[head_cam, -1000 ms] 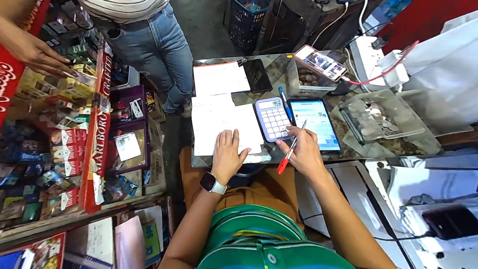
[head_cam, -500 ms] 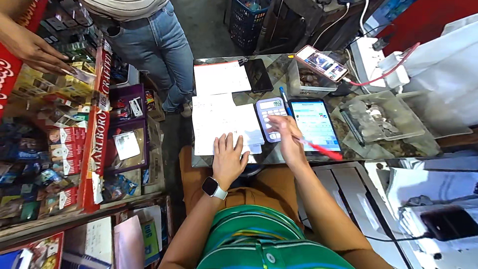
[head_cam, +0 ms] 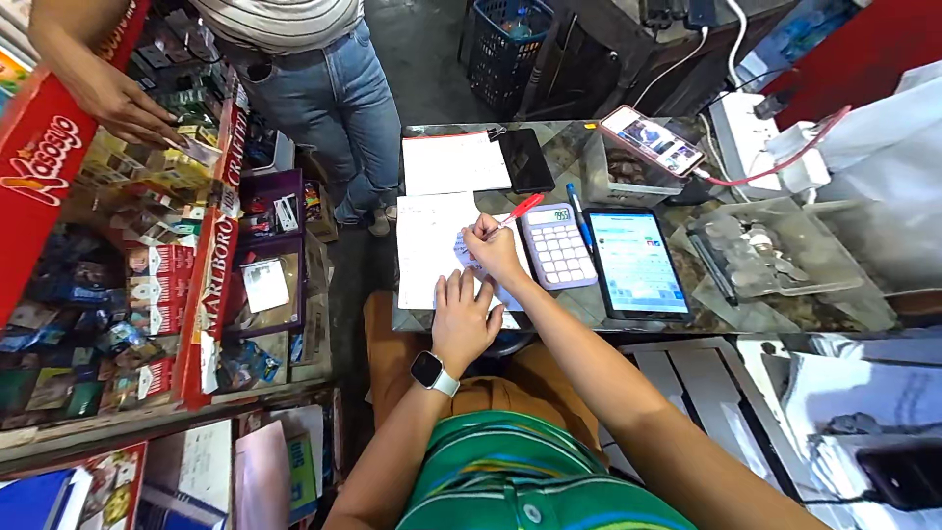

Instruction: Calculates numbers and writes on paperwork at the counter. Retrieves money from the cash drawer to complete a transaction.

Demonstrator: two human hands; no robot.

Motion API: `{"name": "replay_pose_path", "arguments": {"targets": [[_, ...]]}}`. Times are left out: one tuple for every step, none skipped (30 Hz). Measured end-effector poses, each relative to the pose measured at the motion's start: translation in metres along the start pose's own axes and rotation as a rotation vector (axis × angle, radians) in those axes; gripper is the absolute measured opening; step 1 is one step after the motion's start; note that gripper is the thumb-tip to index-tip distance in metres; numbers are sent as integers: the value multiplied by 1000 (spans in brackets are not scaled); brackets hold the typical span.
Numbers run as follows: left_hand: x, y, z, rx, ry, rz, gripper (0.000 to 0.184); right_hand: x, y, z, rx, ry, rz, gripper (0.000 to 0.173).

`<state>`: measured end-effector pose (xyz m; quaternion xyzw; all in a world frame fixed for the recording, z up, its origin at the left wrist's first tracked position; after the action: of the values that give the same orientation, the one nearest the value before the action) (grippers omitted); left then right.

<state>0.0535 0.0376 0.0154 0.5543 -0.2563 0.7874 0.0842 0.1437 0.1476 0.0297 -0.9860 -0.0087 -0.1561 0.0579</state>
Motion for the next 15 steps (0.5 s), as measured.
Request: {"name": "replay_pose_path", "arguments": {"targets": [[0,0,0,-1,0,4,46,-1,0,-2,11,20,-15,26],[0,0,0,-3,0,10,46,-1,1,-3,19,35,-25,25],[0,0,0,-5,-1,10,46,-1,1,-4,24,45,-24,25],[0,1,0,-8,-3,12,46,-1,1,-4,32,47,-16,25],[0,1,0,-11,-2,11,46,-2,1,-5,43,46,-6,26],[0,1,0,-12,-3,10,46,-2,1,-5,50,42,-1,27],[0,2,0,-13,-6,10,46,-2,2,-5,53,37,6,28],[0,2,0,-15,-9,11,46,-2,3,-5,54,33,12,28],[0,2,0,-14,-12,6,46,-2,5,-5,44,31,13,28],[0,2,0,-12,-15,2,47,-2,7,-5,26,31,11,27],[0,1,0,-12,-19,3,46,-1,7,-4,20,35,17,27],[0,1,0,-14,-21,4,46,-1,5,-4,27,47,25,26],[1,1,0,-14,-23,0,47,-1,3,-4,33,56,31,26],[1,1,0,-12,-21,-8,47,-1,2,-4,43,64,32,26],[0,1,0,-12,-17,-13,46,-1,2,-5,52,73,29,27]]}}
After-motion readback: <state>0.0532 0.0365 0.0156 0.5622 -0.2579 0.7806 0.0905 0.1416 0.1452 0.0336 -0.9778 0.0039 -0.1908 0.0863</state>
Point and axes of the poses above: each hand's wrist, its own y-axis away from the middle knuckle, its own x-axis out of the back of the hand, z = x × y, the point moved 7 cm from there along -y, towards the middle knuckle, and after that the axes turned 6 degrees about -z, right-handed, at the moved point
